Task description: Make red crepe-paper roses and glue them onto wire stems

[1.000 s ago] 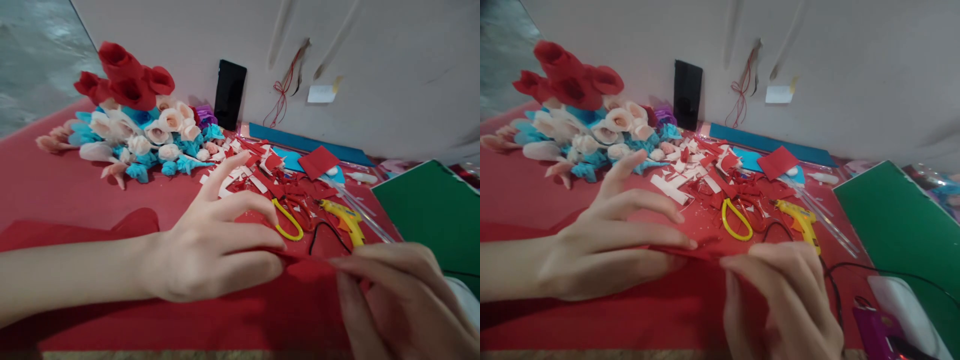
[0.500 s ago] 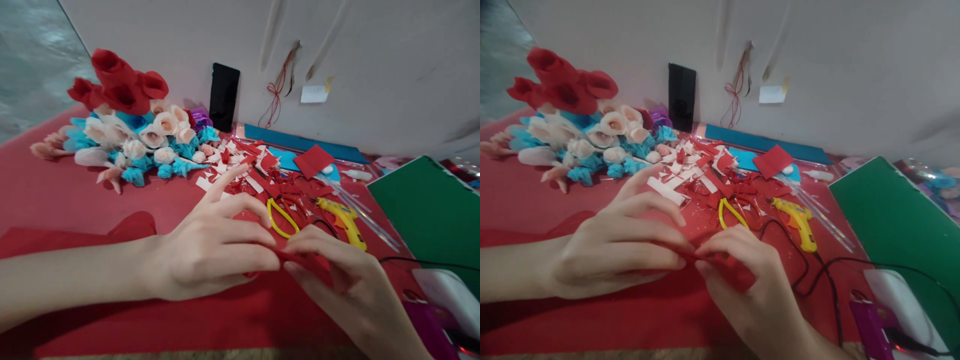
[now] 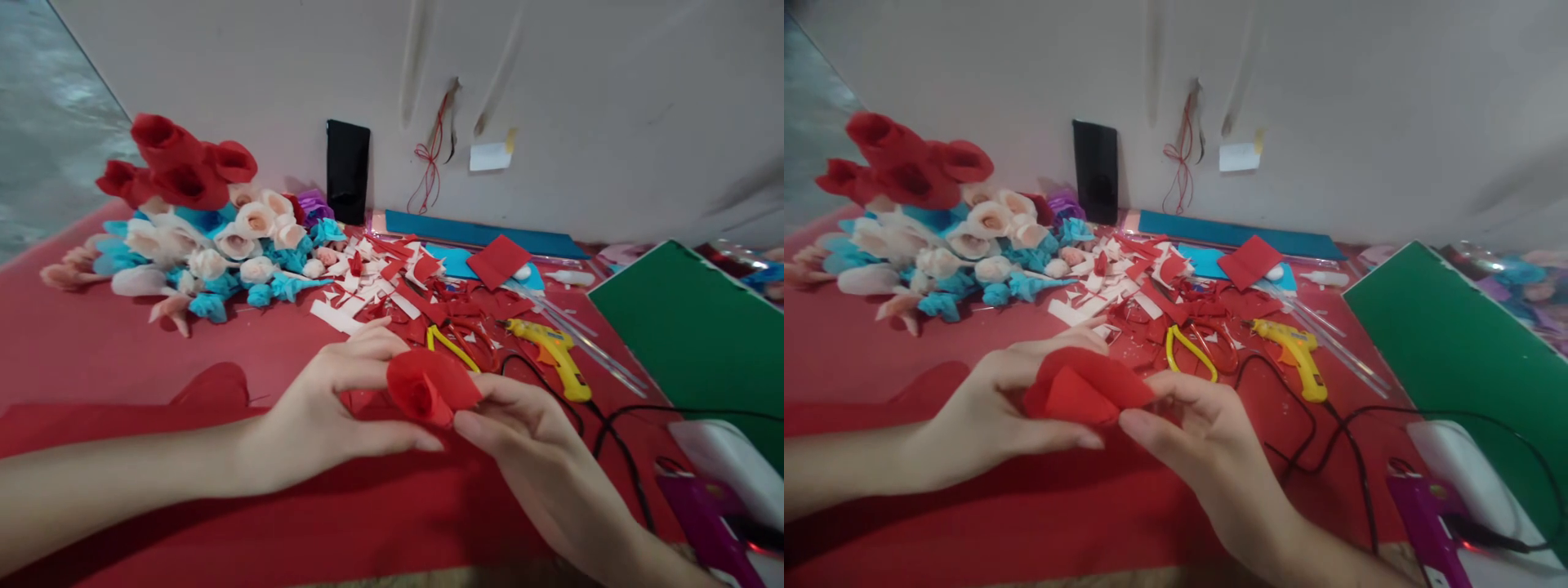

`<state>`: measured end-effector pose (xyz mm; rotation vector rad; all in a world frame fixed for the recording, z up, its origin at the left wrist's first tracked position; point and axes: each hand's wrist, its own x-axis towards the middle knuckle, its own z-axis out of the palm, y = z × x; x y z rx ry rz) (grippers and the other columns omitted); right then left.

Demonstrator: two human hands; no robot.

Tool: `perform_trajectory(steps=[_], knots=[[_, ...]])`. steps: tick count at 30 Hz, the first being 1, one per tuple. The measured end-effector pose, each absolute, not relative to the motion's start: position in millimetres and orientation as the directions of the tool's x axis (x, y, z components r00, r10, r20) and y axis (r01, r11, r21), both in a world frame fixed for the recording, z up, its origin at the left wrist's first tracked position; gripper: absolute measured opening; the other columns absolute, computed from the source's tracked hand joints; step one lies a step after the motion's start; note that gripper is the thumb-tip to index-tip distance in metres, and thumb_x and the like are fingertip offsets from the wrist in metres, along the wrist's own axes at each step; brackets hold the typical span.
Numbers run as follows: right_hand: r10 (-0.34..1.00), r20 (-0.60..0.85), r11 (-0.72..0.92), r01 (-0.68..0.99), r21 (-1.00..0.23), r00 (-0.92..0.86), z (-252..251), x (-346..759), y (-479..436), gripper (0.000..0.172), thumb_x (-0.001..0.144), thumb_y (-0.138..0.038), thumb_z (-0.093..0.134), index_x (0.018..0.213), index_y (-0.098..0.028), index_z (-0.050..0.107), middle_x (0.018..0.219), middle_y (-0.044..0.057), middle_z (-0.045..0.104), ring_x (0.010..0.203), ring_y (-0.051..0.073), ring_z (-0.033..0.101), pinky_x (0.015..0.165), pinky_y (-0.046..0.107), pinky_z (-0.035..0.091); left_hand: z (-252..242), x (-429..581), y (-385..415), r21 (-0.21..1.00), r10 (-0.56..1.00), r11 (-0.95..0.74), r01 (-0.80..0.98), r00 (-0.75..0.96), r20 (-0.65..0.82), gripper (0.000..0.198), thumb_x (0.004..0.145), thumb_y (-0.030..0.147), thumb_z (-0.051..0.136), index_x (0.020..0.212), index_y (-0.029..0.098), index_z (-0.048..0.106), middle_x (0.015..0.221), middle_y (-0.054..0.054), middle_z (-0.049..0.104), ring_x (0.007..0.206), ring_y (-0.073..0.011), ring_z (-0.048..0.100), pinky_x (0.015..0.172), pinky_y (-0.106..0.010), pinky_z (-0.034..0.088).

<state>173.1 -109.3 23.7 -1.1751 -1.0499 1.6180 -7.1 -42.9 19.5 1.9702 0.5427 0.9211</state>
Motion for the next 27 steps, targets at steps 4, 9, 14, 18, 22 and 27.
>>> perform_trajectory(steps=[4,9,14,18,22,27], knots=[[0.939,-0.292,-0.322,-0.174,-0.931,-0.181,21.7,169.1,-108.2,0.005,0.075,-0.028,0.066,0.075,-0.023,0.066,0.073,-0.004,0.061,0.07,0.006,0.052,0.065,0.016,0.04,17.3,-6.2,-44.5,0.871,0.678,-0.491,-0.007,0.625,0.387,0.011,0.067,0.016,0.072,0.075,0.021,0.067,0.084,0.003,0.066,0.08,-0.0126,0.057,0.076,-0.025,0.046],[0.928,-0.331,-0.362,-0.207,-0.909,-0.17,19.1,168.3,-105.2,0.008,0.071,-0.028,0.069,0.073,-0.021,0.067,0.069,-0.004,0.061,0.068,0.006,0.053,0.063,0.016,0.039,16.1,-5.2,-45.2,0.919,0.714,-0.394,0.006,0.632,0.302,0.01,0.067,0.015,0.072,0.072,0.022,0.067,0.082,0.003,0.063,0.077,-0.0104,0.055,0.072,-0.022,0.045],[0.95,-0.275,-0.291,-0.094,-0.952,-0.148,20.8,167.6,-103.9,0.005,0.074,-0.025,0.065,0.074,-0.021,0.067,0.07,-0.002,0.063,0.067,0.008,0.055,0.061,0.018,0.041,14.5,-3.8,-45.3,0.973,0.74,-0.229,0.004,0.65,0.172,0.007,0.068,0.017,0.071,0.071,0.023,0.068,0.077,0.003,0.061,0.076,-0.0106,0.053,0.072,-0.021,0.043],[0.973,0.228,0.228,0.26,-0.938,-0.031,23.9,164.2,-105.8,0.011,0.073,-0.01,0.06,0.074,-0.02,0.064,0.071,-0.003,0.063,0.069,0.009,0.055,0.066,0.02,0.044,14.3,-1.8,-46.0,0.995,0.772,-0.1,-0.017,0.629,0.088,0.01,0.065,0.015,0.073,0.067,0.02,0.065,0.073,0.005,0.058,0.071,-0.0079,0.051,0.066,-0.017,0.04],[0.886,0.453,0.45,0.408,-0.795,-0.094,23.8,163.8,-108.6,0.019,0.074,-0.003,0.054,0.082,-0.02,0.06,0.074,-0.003,0.061,0.074,0.01,0.056,0.071,0.022,0.045,16.0,-1.4,-47.7,1.0,0.786,-0.011,-0.025,0.617,0.024,0.014,0.063,0.014,0.074,0.065,0.018,0.061,0.068,0.007,0.054,0.064,-0.0059,0.047,0.06,-0.016,0.037],[0.841,0.522,0.525,0.446,-0.725,-0.141,21.7,164.1,-109.9,0.027,0.068,-0.001,0.057,0.09,-0.018,0.057,0.081,0.0,0.06,0.076,0.012,0.054,0.07,0.028,0.046,15.9,-2.2,-48.8,0.999,0.788,0.011,-0.043,0.616,0.018,0.014,0.063,0.015,0.074,0.067,0.019,0.062,0.067,0.008,0.053,0.064,-0.0051,0.047,0.059,-0.014,0.037]])
